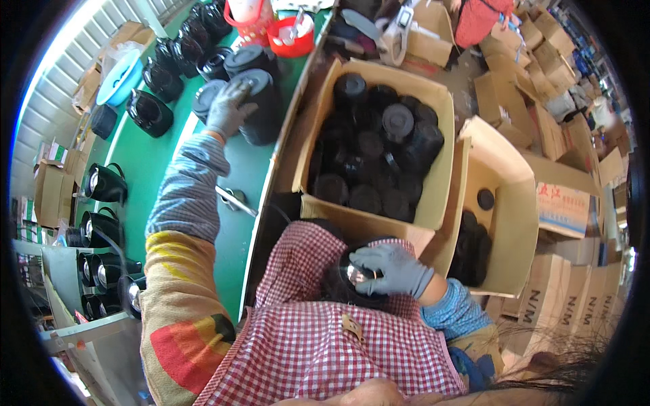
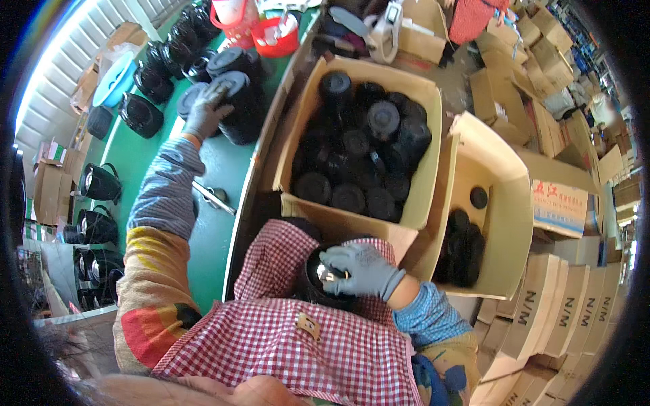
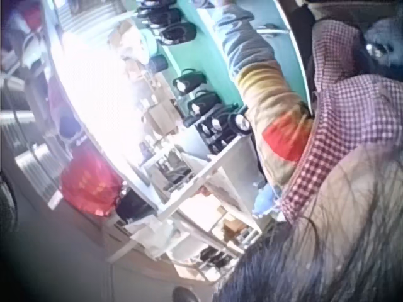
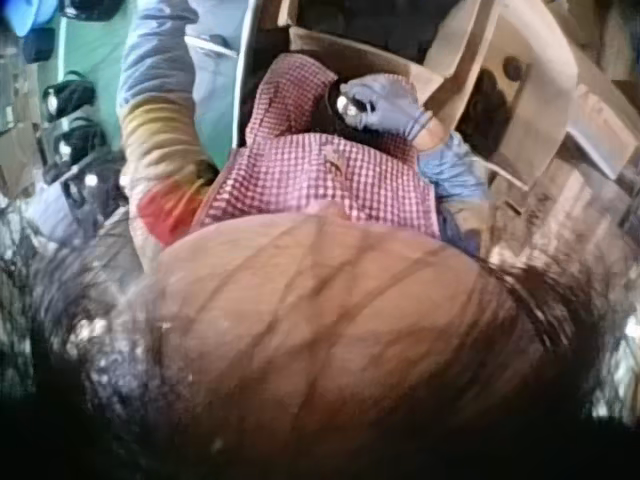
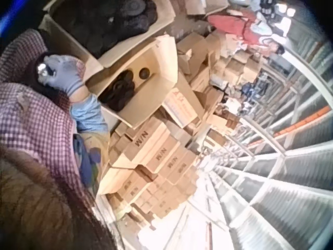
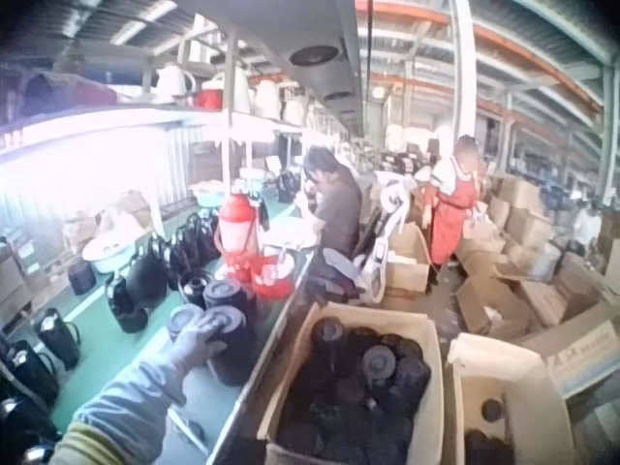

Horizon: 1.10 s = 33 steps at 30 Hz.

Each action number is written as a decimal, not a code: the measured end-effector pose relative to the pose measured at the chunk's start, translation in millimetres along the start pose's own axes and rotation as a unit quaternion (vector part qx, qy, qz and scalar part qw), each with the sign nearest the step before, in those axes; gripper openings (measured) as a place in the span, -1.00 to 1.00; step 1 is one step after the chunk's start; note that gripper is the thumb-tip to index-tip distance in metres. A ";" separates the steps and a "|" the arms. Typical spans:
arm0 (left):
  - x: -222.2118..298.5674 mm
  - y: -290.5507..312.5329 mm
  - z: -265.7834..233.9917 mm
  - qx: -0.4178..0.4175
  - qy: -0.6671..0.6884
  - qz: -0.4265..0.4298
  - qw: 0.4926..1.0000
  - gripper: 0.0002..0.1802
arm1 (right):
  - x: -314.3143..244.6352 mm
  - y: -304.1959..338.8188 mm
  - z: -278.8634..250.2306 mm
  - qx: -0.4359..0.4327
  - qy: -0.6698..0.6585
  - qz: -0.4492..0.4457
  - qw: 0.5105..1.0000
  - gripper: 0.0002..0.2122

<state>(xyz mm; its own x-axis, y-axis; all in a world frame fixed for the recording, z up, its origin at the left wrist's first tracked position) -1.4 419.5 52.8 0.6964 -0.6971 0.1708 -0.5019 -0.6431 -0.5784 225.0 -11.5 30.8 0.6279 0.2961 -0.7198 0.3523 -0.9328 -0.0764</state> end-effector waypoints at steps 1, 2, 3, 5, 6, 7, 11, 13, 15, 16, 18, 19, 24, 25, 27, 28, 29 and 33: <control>-11.6 3.3 -0.6 -0.001 0.056 -0.001 0.998 -0.37 | 1.7 0.9 -1.2 0.019 -0.020 -0.009 1.000 -0.42; -16.0 4.8 -3.2 0.021 0.043 0.024 0.999 -0.40 | -2.4 0.8 -8.6 0.033 -0.040 0.010 0.999 -0.46; -18.3 0.8 -13.9 0.049 0.026 0.052 0.997 -0.43 | -3.3 -2.1 -15.7 0.020 -0.036 0.030 0.999 -0.50; -20.3 -1.0 -38.5 0.106 0.057 0.074 0.990 -0.55 | -12.6 8.2 -61.1 0.253 0.011 -0.013 0.967 -0.56; 11.7 -5.9 -54.7 0.117 0.105 0.046 0.986 -0.59 | -5.3 18.7 -79.9 0.324 0.017 -0.023 0.946 -0.59; 50.4 -4.9 -82.1 0.131 0.148 0.019 0.980 -0.62 | -3.4 31.9 -95.2 0.402 0.019 0.040 0.915 -0.61; 179.9 60.1 -94.6 -0.150 0.417 0.097 0.891 -0.43 | 21.5 30.7 -90.6 0.417 -0.209 0.070 0.882 -0.40; 265.6 97.8 -101.4 -0.260 0.555 0.073 0.787 -0.44 | 17.5 21.4 -69.6 0.340 -0.335 0.059 0.876 -0.29; 305.9 120.3 -96.4 -0.297 0.581 0.101 0.751 -0.39 | -4.6 15.0 -59.2 0.233 -0.464 0.042 0.853 -0.31; 310.9 130.5 -88.7 -0.297 0.610 0.054 0.732 -0.31 | -3.4 23.5 -56.0 0.257 -0.446 0.065 0.855 -0.34; 320.6 147.1 -80.6 -0.300 0.648 -0.007 0.700 -0.20 | -0.1 43.8 -43.0 0.298 -0.443 0.084 0.841 -0.37; 327.4 152.5 -79.9 -0.305 0.661 -0.020 0.686 -0.18 | -1.0 53.8 -35.7 0.315 -0.459 0.081 0.827 -0.39; 330.7 160.0 -68.2 -0.300 0.705 -0.067 0.640 -0.35 | -9.5 82.1 -25.7 0.397 -0.418 0.025 0.817 -0.51; 326.8 160.9 -64.7 -0.285 0.676 -0.092 0.673 -0.36 | -5.4 87.3 -23.5 0.426 -0.411 0.032 0.805 -0.54; 315.9 163.0 -58.1 -0.252 0.614 -0.142 0.735 -0.38 | 0.8 98.2 -21.5 0.482 -0.397 0.045 0.780 -0.59; 310.6 165.4 -60.9 -0.257 0.560 -0.166 0.770 -0.40 | 1.6 104.7 -26.6 0.510 -0.380 0.061 0.769 -0.65; 326.4 164.3 -72.3 -0.298 0.522 -0.037 0.799 -0.43 | 1.7 106.4 -26.4 0.512 -0.390 0.053 0.764 -0.65; 373.9 196.1 -108.3 -0.305 0.414 0.274 0.813 -0.52 | -2.6 103.8 -19.6 0.484 -0.390 0.047 0.782 -0.62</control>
<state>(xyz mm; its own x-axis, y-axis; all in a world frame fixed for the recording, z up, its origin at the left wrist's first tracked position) 105.0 -1.6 89.6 -0.1754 -0.7444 0.6443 -0.9569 -0.0250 -0.2893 273.6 -105.1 38.3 -0.1279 0.3536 -0.9266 -0.5971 -0.7735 -0.2127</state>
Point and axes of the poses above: each hand's wrist, its own y-axis away from the middle knuckle, its own z-axis out of the palm, x = y × z, the point moved 6 cm from there along -y, towards the middle knuckle, and after that the axes turned 8 degrees about x, right-handed, at the moved point
